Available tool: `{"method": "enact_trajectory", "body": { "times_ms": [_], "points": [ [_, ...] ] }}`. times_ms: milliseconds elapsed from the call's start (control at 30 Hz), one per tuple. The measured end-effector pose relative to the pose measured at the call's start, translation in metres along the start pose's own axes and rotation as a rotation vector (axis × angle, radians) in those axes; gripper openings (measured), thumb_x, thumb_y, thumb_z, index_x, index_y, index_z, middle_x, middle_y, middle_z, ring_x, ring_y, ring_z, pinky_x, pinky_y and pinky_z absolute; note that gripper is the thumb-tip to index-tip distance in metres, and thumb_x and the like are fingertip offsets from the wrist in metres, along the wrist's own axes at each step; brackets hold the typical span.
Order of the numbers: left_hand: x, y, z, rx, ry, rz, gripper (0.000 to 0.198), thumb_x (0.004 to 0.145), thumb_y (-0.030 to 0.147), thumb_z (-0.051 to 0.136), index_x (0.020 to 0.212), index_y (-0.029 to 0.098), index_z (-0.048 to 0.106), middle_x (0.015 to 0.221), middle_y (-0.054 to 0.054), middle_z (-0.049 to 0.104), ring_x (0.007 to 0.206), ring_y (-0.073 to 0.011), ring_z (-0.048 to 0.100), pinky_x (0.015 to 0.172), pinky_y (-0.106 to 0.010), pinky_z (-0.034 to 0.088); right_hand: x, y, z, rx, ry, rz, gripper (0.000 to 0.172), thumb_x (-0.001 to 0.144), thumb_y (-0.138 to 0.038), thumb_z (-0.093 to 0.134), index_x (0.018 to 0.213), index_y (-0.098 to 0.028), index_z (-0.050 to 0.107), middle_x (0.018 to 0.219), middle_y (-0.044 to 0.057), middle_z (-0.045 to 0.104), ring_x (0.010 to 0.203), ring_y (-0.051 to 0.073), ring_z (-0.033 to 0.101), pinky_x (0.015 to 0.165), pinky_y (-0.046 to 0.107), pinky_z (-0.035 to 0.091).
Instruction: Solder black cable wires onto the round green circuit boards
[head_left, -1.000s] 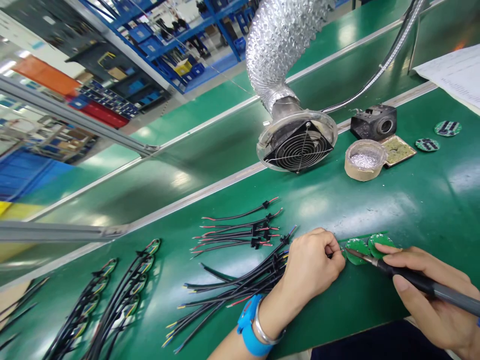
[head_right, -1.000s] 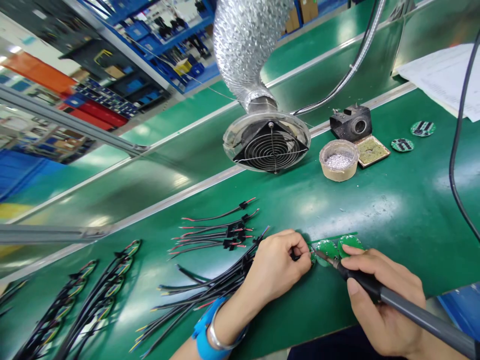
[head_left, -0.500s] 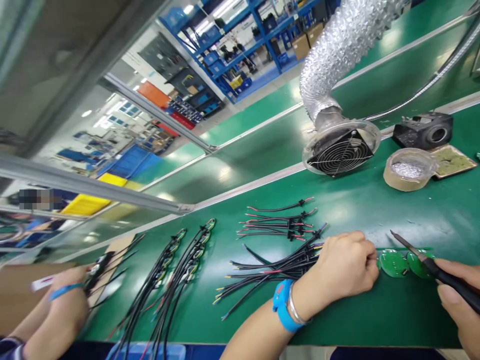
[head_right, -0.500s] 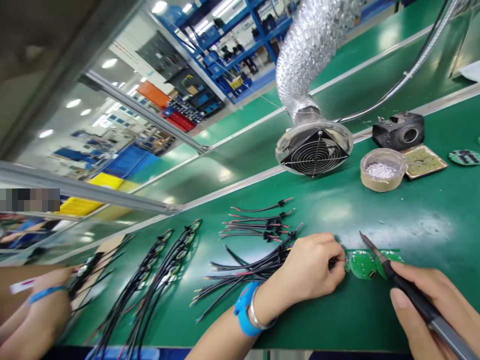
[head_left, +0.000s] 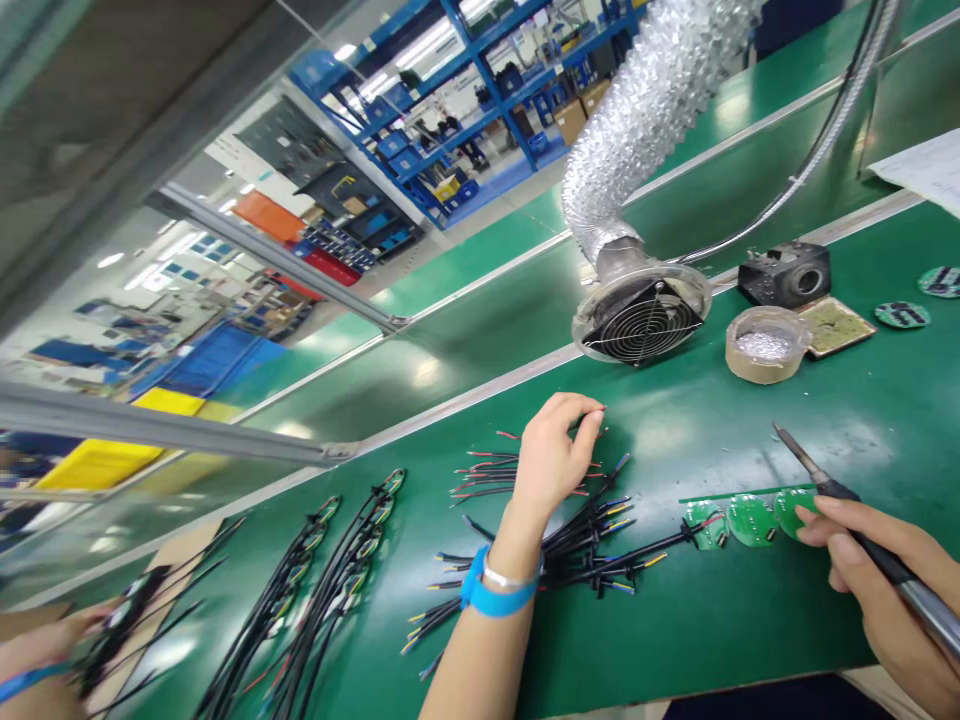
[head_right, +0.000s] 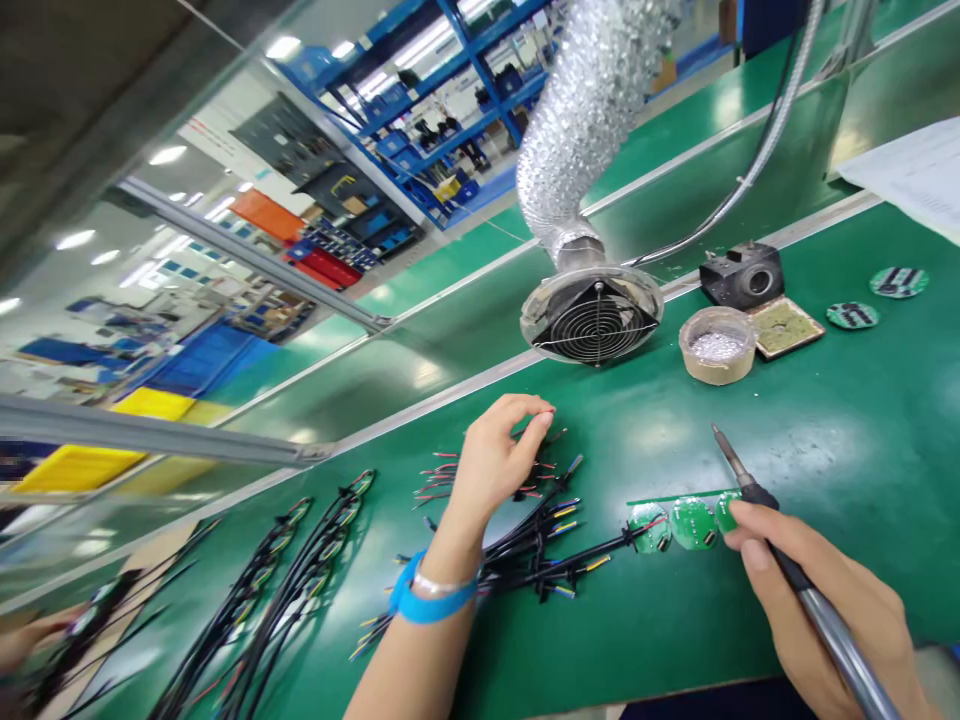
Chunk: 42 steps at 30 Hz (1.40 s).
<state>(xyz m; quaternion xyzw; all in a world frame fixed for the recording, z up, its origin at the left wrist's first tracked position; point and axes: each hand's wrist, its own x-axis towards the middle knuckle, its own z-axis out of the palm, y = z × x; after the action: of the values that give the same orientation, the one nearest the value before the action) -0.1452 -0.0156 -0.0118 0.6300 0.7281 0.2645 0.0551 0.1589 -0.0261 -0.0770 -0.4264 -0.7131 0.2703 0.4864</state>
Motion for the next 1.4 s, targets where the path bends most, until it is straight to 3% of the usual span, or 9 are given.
{"method": "enact_trajectory", "body": {
  "times_ms": [67, 133, 267, 433, 800, 967, 1100, 1200, 1400],
  "points": [
    [-0.015, 0.034, 0.000, -0.196, 0.020, 0.189, 0.012, 0.091, 0.018, 0.058, 0.088, 0.018, 0.070, 0.088, -0.004, 0.071, 0.085, -0.0169, 0.066, 0.081, -0.029, 0.052, 0.010, -0.013, 0.003, -0.005, -0.020, -0.035, 0.015, 0.091, -0.025, 0.063, 0.105, -0.026, 0.071, 0.092, -0.002, 0.075, 0.068, 0.012, 0.072, 0.070, 0.020, 0.061],
    [-0.029, 0.068, 0.004, -0.374, -0.098, 0.287, 0.012, 0.090, 0.015, 0.059, 0.089, 0.018, 0.071, 0.083, -0.004, 0.072, 0.079, -0.0147, 0.066, 0.075, -0.025, 0.052, 0.018, -0.020, 0.008, 0.025, 0.007, -0.069, 0.016, 0.088, -0.021, 0.067, 0.103, -0.026, 0.069, 0.098, -0.001, 0.075, 0.080, 0.014, 0.073, 0.077, 0.022, 0.061],
    [-0.043, 0.105, 0.026, -0.613, -0.303, 0.105, 0.011, 0.087, 0.018, 0.062, 0.081, 0.017, 0.071, 0.069, -0.002, 0.067, 0.059, -0.0117, 0.060, 0.056, -0.022, 0.047, 0.029, -0.024, 0.020, 0.084, 0.077, -0.136, 0.019, 0.084, -0.013, 0.070, 0.099, -0.025, 0.065, 0.091, -0.001, 0.073, 0.077, 0.013, 0.071, 0.073, 0.023, 0.060],
    [-0.042, 0.105, 0.043, -0.846, -0.446, -0.269, 0.015, 0.088, 0.028, 0.059, 0.080, 0.017, 0.066, 0.059, 0.001, 0.061, 0.051, -0.0115, 0.059, 0.046, -0.019, 0.042, 0.031, -0.019, 0.023, 0.076, 0.125, -0.132, 0.021, 0.083, -0.008, 0.068, 0.097, -0.024, 0.063, 0.085, -0.001, 0.071, 0.072, 0.012, 0.069, 0.068, 0.022, 0.059],
    [-0.051, 0.106, 0.056, -0.991, -0.489, -0.448, 0.024, 0.085, 0.041, 0.062, 0.080, 0.017, 0.059, 0.066, -0.002, 0.063, 0.056, -0.0129, 0.063, 0.045, -0.019, 0.046, 0.033, -0.020, 0.018, 0.061, -0.046, -0.010, 0.016, 0.093, -0.019, 0.057, 0.109, -0.024, 0.058, 0.078, -0.003, 0.069, 0.061, 0.009, 0.067, 0.056, 0.016, 0.055],
    [-0.049, 0.102, 0.058, -0.658, -0.367, -0.174, 0.009, 0.079, 0.022, 0.063, 0.071, 0.018, 0.064, 0.063, 0.000, 0.061, 0.051, -0.0094, 0.052, 0.047, -0.020, 0.041, 0.029, -0.012, 0.014, -0.012, -0.088, -0.132, 0.018, 0.093, -0.013, 0.053, 0.107, -0.021, 0.060, 0.086, 0.000, 0.069, 0.073, 0.011, 0.068, 0.069, 0.019, 0.057],
    [-0.050, 0.098, 0.067, -0.280, -0.242, 0.062, 0.011, 0.078, 0.013, 0.061, 0.070, 0.019, 0.064, 0.064, 0.000, 0.063, 0.059, -0.0136, 0.056, 0.058, -0.024, 0.043, 0.026, -0.002, -0.001, -0.073, -0.085, -0.151, 0.038, 0.092, -0.010, 0.055, 0.128, -0.022, 0.059, 0.090, 0.001, 0.070, 0.076, 0.013, 0.068, 0.072, 0.023, 0.057],
    [-0.053, 0.096, 0.074, -0.146, -0.228, 0.114, 0.010, 0.080, 0.016, 0.061, 0.071, 0.019, 0.063, 0.066, -0.001, 0.064, 0.064, -0.0164, 0.058, 0.060, -0.027, 0.042, 0.024, 0.000, -0.017, -0.033, -0.050, -0.179, 0.046, 0.088, -0.008, 0.058, 0.133, -0.019, 0.058, 0.094, 0.005, 0.069, 0.077, 0.015, 0.067, 0.066, 0.027, 0.057],
    [-0.055, 0.097, 0.072, -0.169, -0.281, 0.095, 0.009, 0.078, 0.015, 0.061, 0.071, 0.020, 0.061, 0.067, -0.001, 0.064, 0.062, -0.0156, 0.057, 0.059, -0.027, 0.040, 0.020, 0.000, -0.036, -0.070, -0.114, -0.168, 0.020, 0.086, -0.015, 0.055, 0.103, -0.021, 0.064, 0.075, 0.002, 0.066, 0.063, 0.015, 0.065, 0.050, 0.025, 0.052]
  ]
}}
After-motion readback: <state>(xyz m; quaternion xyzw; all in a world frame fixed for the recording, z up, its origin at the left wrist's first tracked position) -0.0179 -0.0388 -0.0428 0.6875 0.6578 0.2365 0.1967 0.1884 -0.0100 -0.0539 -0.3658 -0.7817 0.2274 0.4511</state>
